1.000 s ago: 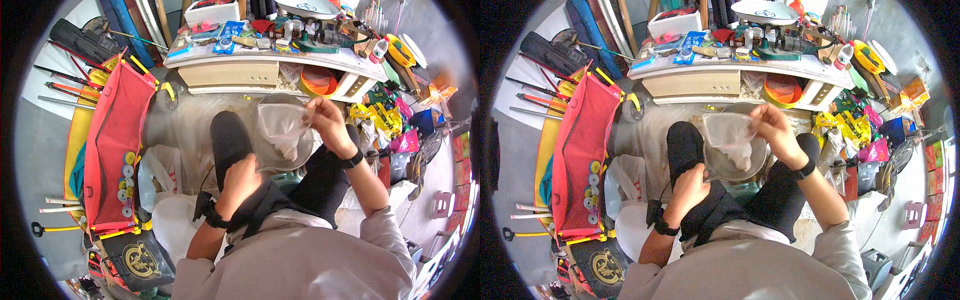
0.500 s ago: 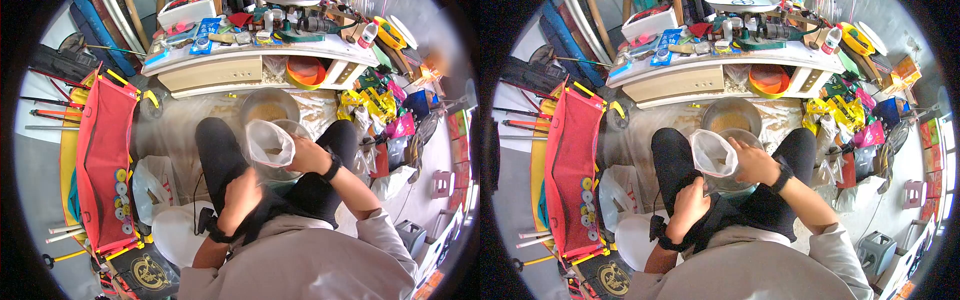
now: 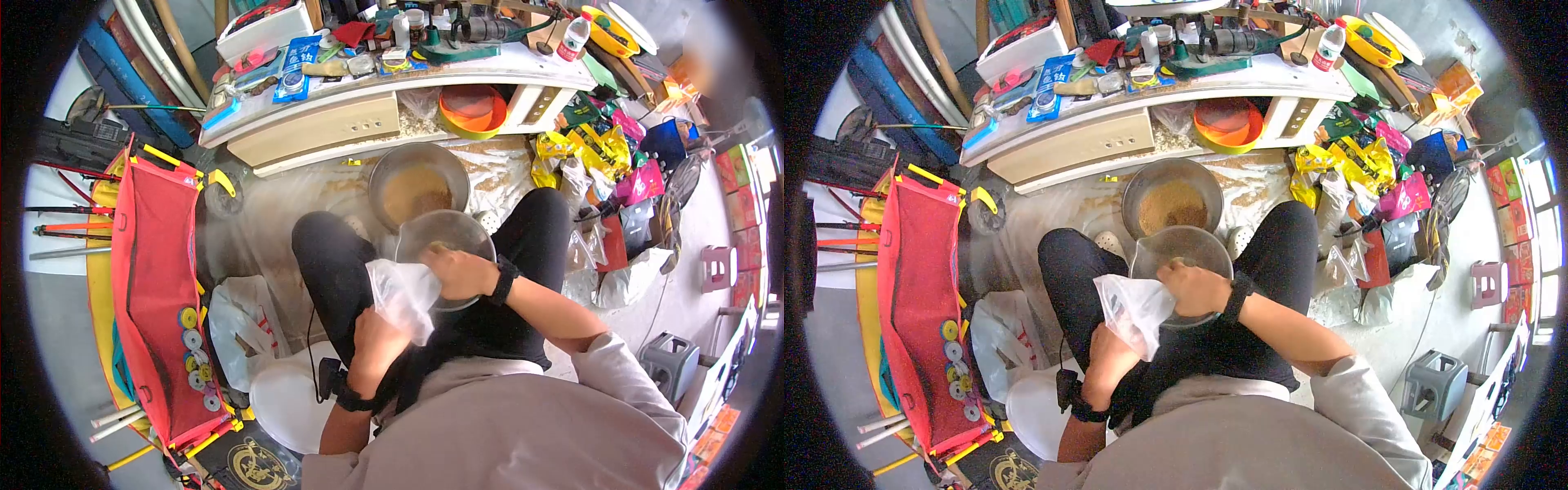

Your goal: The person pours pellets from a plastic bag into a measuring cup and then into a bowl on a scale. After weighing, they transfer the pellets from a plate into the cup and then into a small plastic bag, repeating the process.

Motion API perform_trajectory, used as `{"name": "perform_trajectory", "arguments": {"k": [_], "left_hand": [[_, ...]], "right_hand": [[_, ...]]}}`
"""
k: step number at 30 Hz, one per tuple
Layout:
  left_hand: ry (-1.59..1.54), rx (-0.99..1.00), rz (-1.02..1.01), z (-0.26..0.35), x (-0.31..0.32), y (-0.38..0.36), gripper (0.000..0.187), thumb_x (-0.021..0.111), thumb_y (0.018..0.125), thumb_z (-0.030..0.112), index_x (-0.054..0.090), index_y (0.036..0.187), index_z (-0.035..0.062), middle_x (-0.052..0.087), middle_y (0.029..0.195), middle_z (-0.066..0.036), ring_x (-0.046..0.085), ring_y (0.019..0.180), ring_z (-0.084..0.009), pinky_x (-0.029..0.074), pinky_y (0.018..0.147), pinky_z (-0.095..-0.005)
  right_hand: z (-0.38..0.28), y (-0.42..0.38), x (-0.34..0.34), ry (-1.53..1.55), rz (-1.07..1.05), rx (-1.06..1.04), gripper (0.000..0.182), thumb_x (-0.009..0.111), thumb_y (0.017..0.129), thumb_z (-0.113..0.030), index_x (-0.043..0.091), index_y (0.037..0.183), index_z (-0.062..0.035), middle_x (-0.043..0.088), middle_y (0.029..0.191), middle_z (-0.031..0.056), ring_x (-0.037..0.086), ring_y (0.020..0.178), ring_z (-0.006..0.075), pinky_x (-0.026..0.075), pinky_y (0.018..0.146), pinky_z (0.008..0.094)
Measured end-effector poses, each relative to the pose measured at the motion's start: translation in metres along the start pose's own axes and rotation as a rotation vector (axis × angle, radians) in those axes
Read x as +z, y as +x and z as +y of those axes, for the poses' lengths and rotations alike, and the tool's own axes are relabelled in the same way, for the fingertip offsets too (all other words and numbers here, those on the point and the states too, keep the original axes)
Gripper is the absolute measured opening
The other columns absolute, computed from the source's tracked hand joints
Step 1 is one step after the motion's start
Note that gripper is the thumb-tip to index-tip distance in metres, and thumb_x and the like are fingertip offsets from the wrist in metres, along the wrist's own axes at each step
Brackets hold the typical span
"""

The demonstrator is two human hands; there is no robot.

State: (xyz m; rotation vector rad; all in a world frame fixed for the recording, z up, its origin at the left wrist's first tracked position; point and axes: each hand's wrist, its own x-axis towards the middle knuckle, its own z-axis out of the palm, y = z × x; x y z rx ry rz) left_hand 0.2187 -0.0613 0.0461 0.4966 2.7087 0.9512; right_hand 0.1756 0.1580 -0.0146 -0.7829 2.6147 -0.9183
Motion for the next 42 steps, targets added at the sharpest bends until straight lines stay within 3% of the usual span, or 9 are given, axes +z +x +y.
{"name": "perform_trajectory", "arguments": {"k": [8,10,12,15,19,30,32,36,42], "left_hand": [[0.08,0.056,0.009,0.001,0.001,0.003,0.023,0.063,0.081,0.022,0.063,0.099,0.0063,0.067,0.081,-0.021,0.065,0.076,-0.0417,0.053,0.071,-0.0502],[0.13,-0.109,-0.14,0.011,-0.006,0.009,0.032,0.063,0.075,0.011,0.062,0.106,0.0027,0.067,0.084,-0.022,0.064,0.08,-0.0434,0.052,0.073,-0.0517],[0.119,-0.124,-0.179,0.015,-0.011,0.011,0.032,0.061,0.074,0.008,0.06,0.106,0.0027,0.067,0.085,-0.021,0.065,0.082,-0.0423,0.051,0.075,-0.0522],[0.022,-0.15,-0.125,0.01,-0.007,0.011,0.027,0.061,0.074,0.007,0.059,0.1,0.0022,0.068,0.086,-0.021,0.065,0.084,-0.0413,0.051,0.075,-0.0507],[0.069,-0.167,-0.146,0.011,-0.01,0.015,0.022,0.061,0.074,0.007,0.057,0.094,0.0006,0.068,0.086,-0.021,0.065,0.085,-0.0407,0.051,0.074,-0.0492],[0.097,-0.151,-0.165,0.008,-0.011,0.017,0.019,0.06,0.076,0.007,0.055,0.093,-0.0006,0.067,0.088,-0.022,0.065,0.085,-0.0418,0.05,0.075,-0.05],[0.055,-0.103,-0.135,0.007,-0.012,0.02,0.019,0.06,0.076,0.008,0.055,0.092,-0.001,0.067,0.088,-0.023,0.065,0.085,-0.0421,0.051,0.075,-0.0501],[0.069,-0.097,-0.139,0.01,-0.014,0.033,0.02,0.06,0.076,0.007,0.055,0.093,-0.0016,0.067,0.087,-0.023,0.065,0.085,-0.0424,0.051,0.076,-0.0499],[0.058,-0.075,-0.138,0.009,-0.01,0.044,0.019,0.06,0.077,0.006,0.055,0.093,-0.0033,0.067,0.089,-0.024,0.065,0.086,-0.0423,0.051,0.077,-0.0493]], "right_hand": [[-0.013,0.007,-0.038,0.323,0.026,0.187,0.058,0.072,0.064,-0.012,0.053,0.116,0.0047,0.066,0.103,0.0258,0.064,0.1,0.0391,0.052,0.085,0.0426],[-0.008,0.01,-0.043,0.38,0.042,0.139,0.075,0.075,0.057,-0.008,0.05,0.127,0.0016,0.068,0.099,0.0202,0.067,0.094,0.0305,0.051,0.083,0.0353],[-0.003,0.008,-0.048,0.475,-0.057,0.248,0.059,0.08,0.059,-0.014,0.062,0.113,0.0012,0.069,0.106,0.0194,0.067,0.096,0.0292,0.051,0.086,0.0355],[-0.007,0.001,-0.059,0.932,0.189,0.132,0.05,0.08,0.067,-0.003,0.062,0.114,-0.002,0.068,0.104,0.0046,0.06,0.097,0.0134,0.048,0.09,0.031],[-0.027,-0.005,-0.092,1.143,0.361,0.186,0.059,0.078,0.066,0.004,0.055,0.121,-0.0026,0.063,0.108,0.0018,0.058,0.102,0.013,0.045,0.091,0.03],[-0.017,-0.054,-0.128,0.815,0.531,0.258,0.073,0.087,0.064,-0.005,0.053,0.127,0.0,0.064,0.118,0.0056,0.058,0.108,0.0147,0.045,0.098,0.0321],[-0.002,-0.069,-0.131,0.632,0.428,0.333,0.094,0.09,0.057,-0.006,0.041,0.138,-0.0017,0.058,0.126,0.0065,0.055,0.116,0.0177,0.044,0.1,0.0349],[-0.007,-0.08,-0.143,0.731,0.327,0.405,0.088,0.085,0.059,-0.005,0.044,0.136,-0.0007,0.06,0.12,0.0052,0.053,0.114,0.0156,0.042,0.1,0.032],[-0.002,-0.086,-0.151,0.312,0.178,0.457,0.076,0.086,0.062,-0.012,0.052,0.129,0.0,0.063,0.117,0.0098,0.056,0.109,0.0163,0.043,0.097,0.0316]]}}
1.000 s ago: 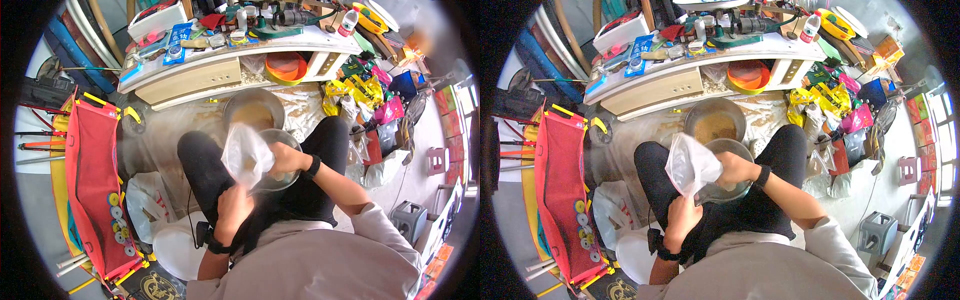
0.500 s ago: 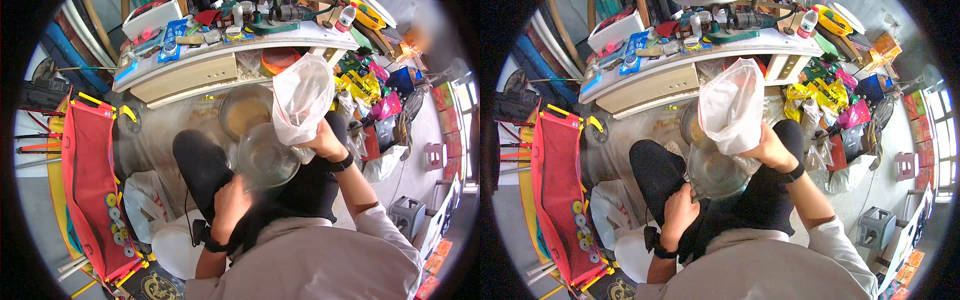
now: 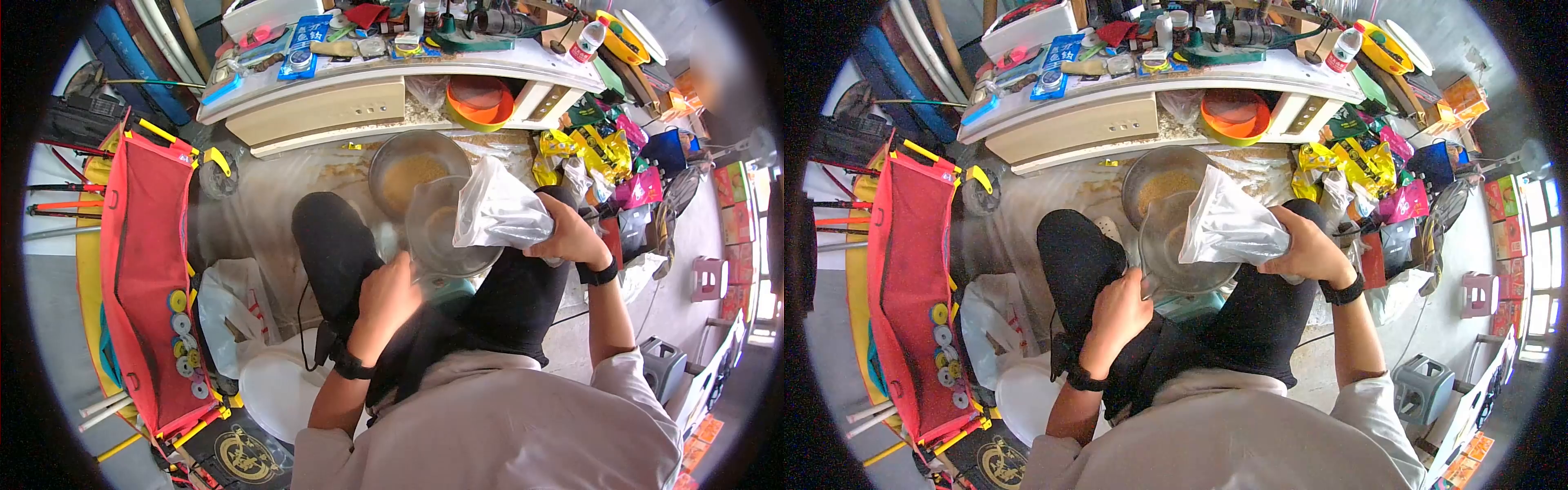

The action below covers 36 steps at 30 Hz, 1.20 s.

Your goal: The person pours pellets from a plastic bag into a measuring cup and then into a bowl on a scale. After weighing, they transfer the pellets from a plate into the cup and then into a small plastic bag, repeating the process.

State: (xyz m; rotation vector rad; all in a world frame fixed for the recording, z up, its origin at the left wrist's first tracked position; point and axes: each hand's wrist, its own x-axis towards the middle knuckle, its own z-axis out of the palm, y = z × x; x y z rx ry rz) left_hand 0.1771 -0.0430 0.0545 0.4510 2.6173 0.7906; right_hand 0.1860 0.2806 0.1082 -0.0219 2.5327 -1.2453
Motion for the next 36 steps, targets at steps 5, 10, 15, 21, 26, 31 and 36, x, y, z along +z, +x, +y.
{"name": "perform_trajectory", "arguments": {"k": [5,10,15,21,26,31,36], "left_hand": [[0.028,-0.029,-0.016,-0.003,0.004,0.0,0.019,0.059,0.077,0.006,0.055,0.093,-0.0035,0.067,0.089,-0.025,0.066,0.088,-0.0417,0.051,0.077,-0.0491],[0.018,-0.053,-0.02,-0.003,0.004,0.0,0.02,0.06,0.078,0.007,0.056,0.094,-0.0035,0.067,0.088,-0.025,0.066,0.087,-0.0414,0.051,0.077,-0.0495],[0.016,-0.066,-0.034,-0.004,0.006,0.001,0.021,0.061,0.078,0.007,0.056,0.095,-0.0034,0.067,0.087,-0.024,0.066,0.087,-0.041,0.051,0.076,-0.0493],[0.002,-0.054,-0.027,-0.006,0.008,0.0,0.021,0.062,0.078,0.007,0.057,0.096,-0.0027,0.068,0.088,-0.023,0.066,0.086,-0.0401,0.052,0.077,-0.0485],[0.026,-0.065,-0.051,-0.004,0.007,0.0,0.021,0.063,0.078,0.008,0.057,0.097,-0.0023,0.068,0.091,-0.021,0.066,0.088,-0.0391,0.052,0.078,-0.0475],[0.028,-0.065,-0.047,-0.006,0.01,0.0,0.022,0.063,0.079,0.008,0.057,0.098,-0.0014,0.069,0.092,-0.02,0.067,0.089,-0.0383,0.052,0.078,-0.0474],[0.039,-0.07,-0.044,-0.005,0.01,0.001,0.021,0.063,0.079,0.008,0.057,0.097,-0.0005,0.069,0.092,-0.02,0.067,0.089,-0.0373,0.052,0.078,-0.047]], "right_hand": [[-0.006,0.004,-0.005,-0.182,0.032,0.049,0.077,0.088,0.063,-0.022,0.052,0.127,0.0013,0.065,0.111,0.0166,0.062,0.105,0.0259,0.046,0.092,0.0348],[-0.017,0.012,-0.008,-0.372,0.044,0.025,0.072,0.087,0.065,-0.029,0.055,0.123,0.0014,0.067,0.104,0.02,0.065,0.101,0.0335,0.049,0.087,0.0382],[-0.022,0.018,-0.009,-0.445,0.063,-0.067,0.054,0.081,0.069,-0.024,0.06,0.113,-0.0012,0.067,0.098,0.0222,0.065,0.095,0.038,0.051,0.082,0.0417],[-0.029,0.025,-0.008,-0.461,0.049,-0.066,0.045,0.078,0.071,-0.026,0.064,0.108,-0.0035,0.067,0.094,0.0218,0.066,0.09,0.0379,0.051,0.078,0.0426],[-0.037,0.03,-0.008,-0.502,0.028,-0.093,0.04,0.075,0.073,-0.027,0.066,0.104,-0.0042,0.067,0.089,0.0217,0.065,0.086,0.0384,0.051,0.075,0.043],[-0.047,0.034,-0.007,-0.517,0.003,-0.134,0.037,0.073,0.075,-0.027,0.066,0.103,-0.0044,0.066,0.087,0.0209,0.065,0.084,0.0383,0.051,0.073,0.0433],[-0.068,0.036,-0.006,-0.51,-0.005,-0.064,0.03,0.073,0.078,-0.027,0.067,0.097,-0.0041,0.066,0.083,0.0213,0.066,0.079,0.0377,0.051,0.069,0.0425]]}}
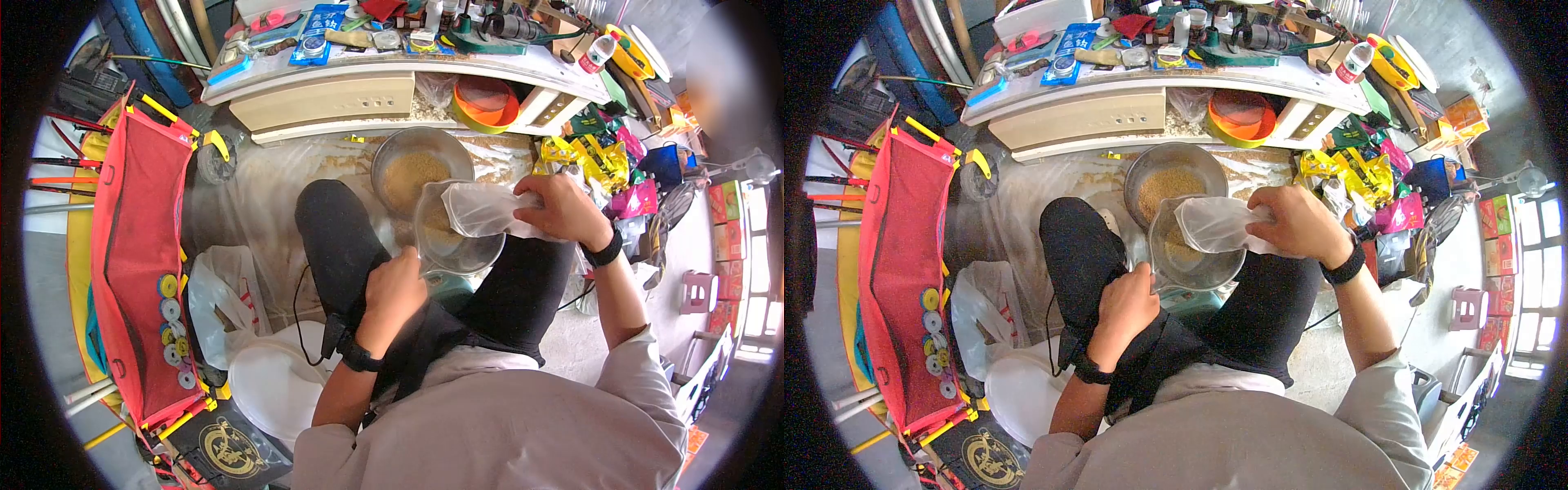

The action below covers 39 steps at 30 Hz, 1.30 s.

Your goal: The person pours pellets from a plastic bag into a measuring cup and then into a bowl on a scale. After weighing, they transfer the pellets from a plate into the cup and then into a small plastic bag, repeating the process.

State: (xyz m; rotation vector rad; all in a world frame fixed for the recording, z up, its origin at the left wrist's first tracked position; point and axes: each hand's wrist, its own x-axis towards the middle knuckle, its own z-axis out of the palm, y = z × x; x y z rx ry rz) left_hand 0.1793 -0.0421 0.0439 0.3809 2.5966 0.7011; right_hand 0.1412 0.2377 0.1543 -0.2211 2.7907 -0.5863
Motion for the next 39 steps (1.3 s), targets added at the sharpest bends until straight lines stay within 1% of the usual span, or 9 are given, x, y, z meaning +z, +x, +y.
{"name": "perform_trajectory", "arguments": {"k": [7,10,12,16,18,22,31,33,39], "left_hand": [[-0.007,-0.001,-0.009,-0.004,0.005,0.001,0.021,0.064,0.079,0.01,0.057,0.097,0.0002,0.069,0.091,-0.019,0.067,0.088,-0.0366,0.052,0.077,-0.047],[-0.007,0.004,-0.001,-0.004,0.005,0.001,0.021,0.065,0.079,0.01,0.057,0.096,0.0004,0.069,0.092,-0.018,0.067,0.088,-0.0365,0.052,0.078,-0.0468],[0.002,0.003,-0.002,-0.005,0.006,0.001,0.021,0.065,0.079,0.01,0.057,0.096,0.0005,0.069,0.093,-0.018,0.067,0.088,-0.0364,0.052,0.078,-0.0466],[-0.024,0.015,0.008,-0.006,0.008,0.001,0.022,0.064,0.079,0.01,0.057,0.097,0.0007,0.069,0.092,-0.018,0.067,0.089,-0.0362,0.052,0.078,-0.0465],[-0.029,0.019,0.008,-0.005,0.007,0.001,0.021,0.064,0.078,0.009,0.057,0.097,0.0007,0.069,0.092,-0.018,0.067,0.089,-0.0362,0.052,0.078,-0.0466],[-0.016,0.009,0.006,-0.006,0.008,0.002,0.021,0.063,0.078,0.009,0.058,0.096,0.0005,0.069,0.091,-0.019,0.067,0.088,-0.0366,0.052,0.077,-0.0467],[-0.049,0.057,0.054,-0.009,0.01,0.001,0.019,0.061,0.078,0.009,0.057,0.095,0.0003,0.069,0.089,-0.02,0.067,0.084,-0.0381,0.052,0.075,-0.048],[-0.041,0.056,0.053,-0.009,0.011,0.001,0.019,0.06,0.078,0.008,0.057,0.095,0.0003,0.069,0.089,-0.02,0.067,0.084,-0.0382,0.052,0.075,-0.0482],[-0.042,0.055,0.038,-0.009,0.009,0.002,0.018,0.06,0.078,0.009,0.057,0.094,0.0007,0.069,0.088,-0.02,0.067,0.084,-0.0383,0.052,0.075,-0.0487]], "right_hand": [[-0.004,0.006,0.004,0.063,0.052,-0.129,0.029,0.074,0.078,-0.023,0.067,0.099,-0.0037,0.065,0.078,0.0186,0.064,0.072,0.0326,0.048,0.066,0.0401],[-0.016,0.007,-0.001,0.072,-0.015,-0.044,0.035,0.075,0.075,-0.024,0.065,0.101,-0.0034,0.066,0.082,0.0213,0.066,0.079,0.0375,0.051,0.072,0.0428],[-0.021,0.005,-0.003,0.046,-0.03,-0.087,0.046,0.076,0.071,-0.02,0.06,0.111,-0.0045,0.065,0.085,0.022,0.064,0.085,0.0387,0.05,0.077,0.0441],[-0.019,0.005,0.003,0.017,0.019,-0.163,0.054,0.075,0.066,-0.015,0.054,0.116,-0.0053,0.064,0.086,0.0217,0.063,0.088,0.0398,0.05,0.079,0.0452],[-0.02,0.007,0.003,-0.026,-0.064,-0.207,0.056,0.074,0.063,-0.013,0.055,0.116,-0.0077,0.063,0.09,0.0187,0.062,0.092,0.0368,0.048,0.081,0.0449],[-0.019,0.016,0.009,-0.118,0.0,-0.133,0.048,0.07,0.063,-0.008,0.056,0.108,-0.0055,0.065,0.086,0.0195,0.064,0.088,0.0395,0.051,0.077,0.045],[-0.04,0.025,-0.005,-0.091,-0.108,-0.137,0.037,0.07,0.067,-0.011,0.062,0.103,-0.0067,0.067,0.089,0.02,0.065,0.09,0.0369,0.051,0.078,0.046],[-0.045,0.027,-0.006,-0.04,-0.091,-0.014,0.033,0.071,0.071,-0.014,0.065,0.102,-0.007,0.068,0.09,0.0199,0.066,0.089,0.0359,0.051,0.078,0.0446],[-0.036,0.028,-0.004,0.026,-0.061,-0.19,0.035,0.073,0.073,-0.017,0.066,0.106,-0.0072,0.068,0.09,0.0199,0.067,0.088,0.0348,0.052,0.075,0.0422]]}}
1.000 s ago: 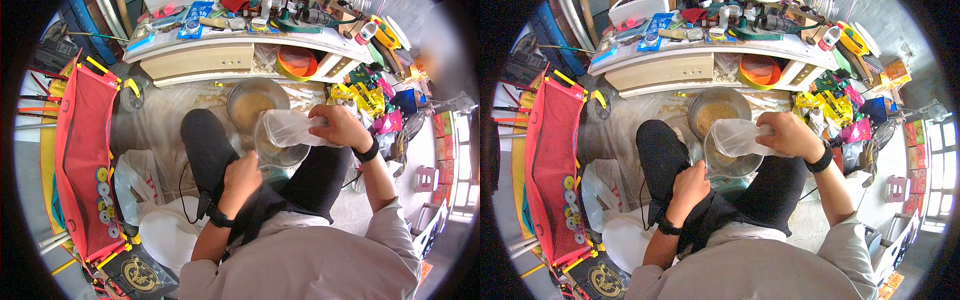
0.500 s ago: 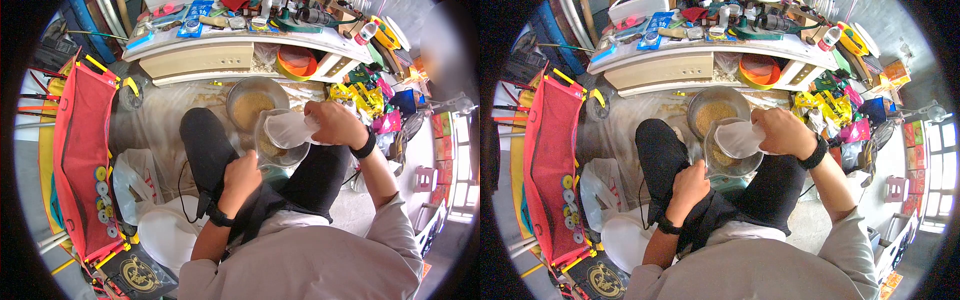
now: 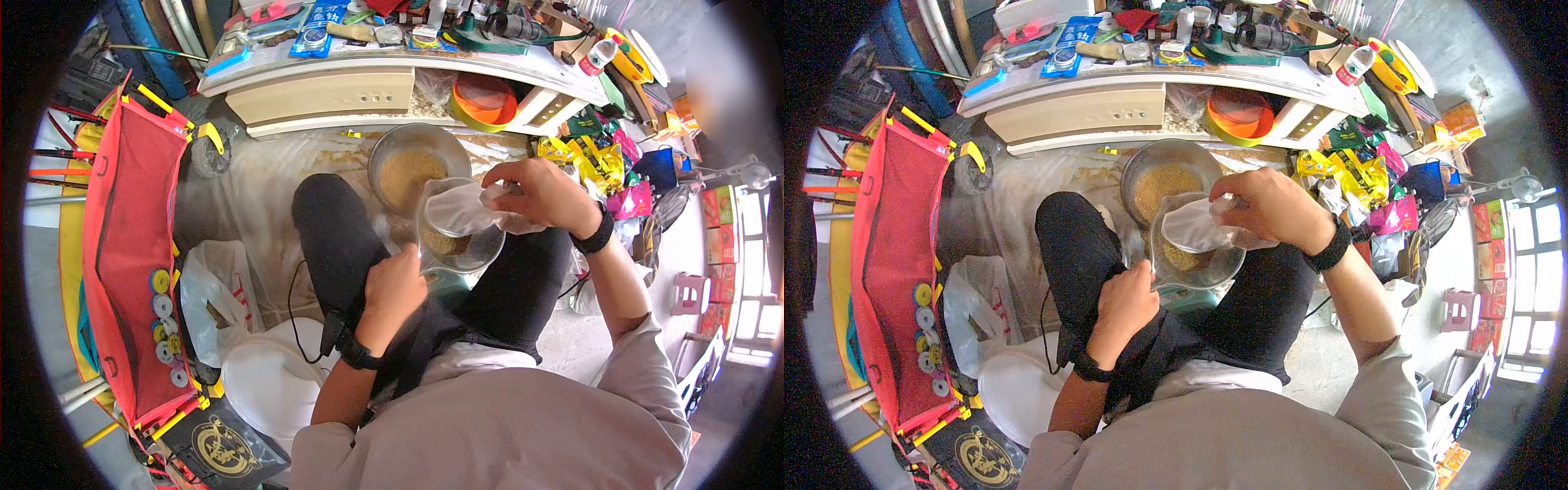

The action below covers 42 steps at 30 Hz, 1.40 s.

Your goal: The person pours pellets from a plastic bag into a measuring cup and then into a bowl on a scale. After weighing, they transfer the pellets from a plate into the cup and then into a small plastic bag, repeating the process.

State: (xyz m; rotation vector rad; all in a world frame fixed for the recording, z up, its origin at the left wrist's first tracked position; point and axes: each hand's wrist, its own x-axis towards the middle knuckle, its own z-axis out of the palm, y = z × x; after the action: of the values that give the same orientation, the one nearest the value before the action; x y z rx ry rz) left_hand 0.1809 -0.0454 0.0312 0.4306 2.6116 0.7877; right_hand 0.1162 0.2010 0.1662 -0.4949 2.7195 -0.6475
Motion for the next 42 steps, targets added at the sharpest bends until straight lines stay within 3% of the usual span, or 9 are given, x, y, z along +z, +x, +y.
{"name": "perform_trajectory", "arguments": {"k": [9,15,22,27,31,33,37,42], "left_hand": [[0.008,0.005,0.014,-0.001,0.002,-0.001,0.017,0.059,0.078,0.008,0.056,0.092,0.0008,0.068,0.086,-0.02,0.067,0.082,-0.0385,0.052,0.074,-0.0494],[0.027,0.006,-0.001,0.0,0.002,-0.001,0.018,0.06,0.078,0.008,0.057,0.094,0.0009,0.069,0.086,-0.019,0.067,0.082,-0.0381,0.052,0.074,-0.0489],[0.033,0.008,0.0,0.0,0.001,-0.002,0.019,0.061,0.078,0.009,0.057,0.094,0.0013,0.069,0.086,-0.02,0.068,0.082,-0.038,0.053,0.073,-0.0486],[0.041,0.009,-0.002,0.0,0.001,-0.002,0.019,0.061,0.078,0.01,0.057,0.095,0.0012,0.069,0.087,-0.02,0.068,0.083,-0.038,0.053,0.073,-0.0484],[0.032,-0.003,-0.006,-0.001,0.002,-0.002,0.019,0.061,0.077,0.009,0.057,0.095,0.0008,0.069,0.089,-0.019,0.068,0.084,-0.0376,0.053,0.074,-0.0484],[0.028,-0.003,-0.009,-0.001,0.002,-0.001,0.019,0.061,0.077,0.008,0.057,0.095,0.0007,0.069,0.09,-0.019,0.068,0.084,-0.0375,0.053,0.074,-0.0483],[0.029,-0.003,-0.009,-0.001,0.003,-0.001,0.019,0.061,0.077,0.008,0.057,0.094,0.0008,0.069,0.089,-0.02,0.067,0.084,-0.0377,0.052,0.074,-0.0483],[0.039,0.007,-0.001,0.0,0.002,-0.002,0.018,0.06,0.076,0.008,0.057,0.092,0.0008,0.068,0.086,-0.02,0.067,0.082,-0.0384,0.052,0.073,-0.0487]], "right_hand": [[-0.006,-0.01,-0.011,0.157,0.09,0.069,0.036,0.07,0.07,-0.004,0.065,0.105,-0.0017,0.069,0.093,0.0184,0.069,0.088,0.0305,0.054,0.079,0.0381],[-0.008,-0.015,-0.015,0.254,0.097,0.155,0.026,0.07,0.072,-0.001,0.067,0.099,0.0006,0.07,0.088,0.0158,0.07,0.082,0.0239,0.054,0.074,0.0332],[-0.004,-0.018,-0.01,0.282,0.157,0.113,0.014,0.07,0.079,-0.007,0.068,0.09,0.0008,0.07,0.079,0.014,0.069,0.071,0.0229,0.053,0.068,0.032],[-0.004,-0.012,-0.007,0.044,0.199,0.087,0.019,0.068,0.085,-0.019,0.067,0.082,-0.0004,0.06,0.067,0.0179,0.063,0.062,0.0315,0.049,0.06,0.0379],[0.001,-0.013,-0.003,0.057,0.157,0.131,0.02,0.065,0.088,-0.02,0.066,0.083,-0.0006,0.058,0.068,0.0209,0.059,0.063,0.0364,0.047,0.06,0.0412],[0.006,-0.014,-0.002,0.061,0.191,-0.009,0.017,0.063,0.088,-0.017,0.066,0.086,-0.0007,0.06,0.072,0.0216,0.06,0.066,0.0378,0.048,0.063,0.0418],[0.0,-0.018,-0.006,0.078,0.175,-0.001,0.013,0.063,0.086,-0.013,0.067,0.09,-0.0005,0.062,0.075,0.0216,0.061,0.07,0.0386,0.049,0.066,0.0416],[0.006,-0.019,-0.004,0.165,0.182,0.071,0.013,0.068,0.079,-0.008,0.067,0.086,0.002,0.065,0.073,0.0187,0.066,0.067,0.0278,0.051,0.063,0.037]]}}
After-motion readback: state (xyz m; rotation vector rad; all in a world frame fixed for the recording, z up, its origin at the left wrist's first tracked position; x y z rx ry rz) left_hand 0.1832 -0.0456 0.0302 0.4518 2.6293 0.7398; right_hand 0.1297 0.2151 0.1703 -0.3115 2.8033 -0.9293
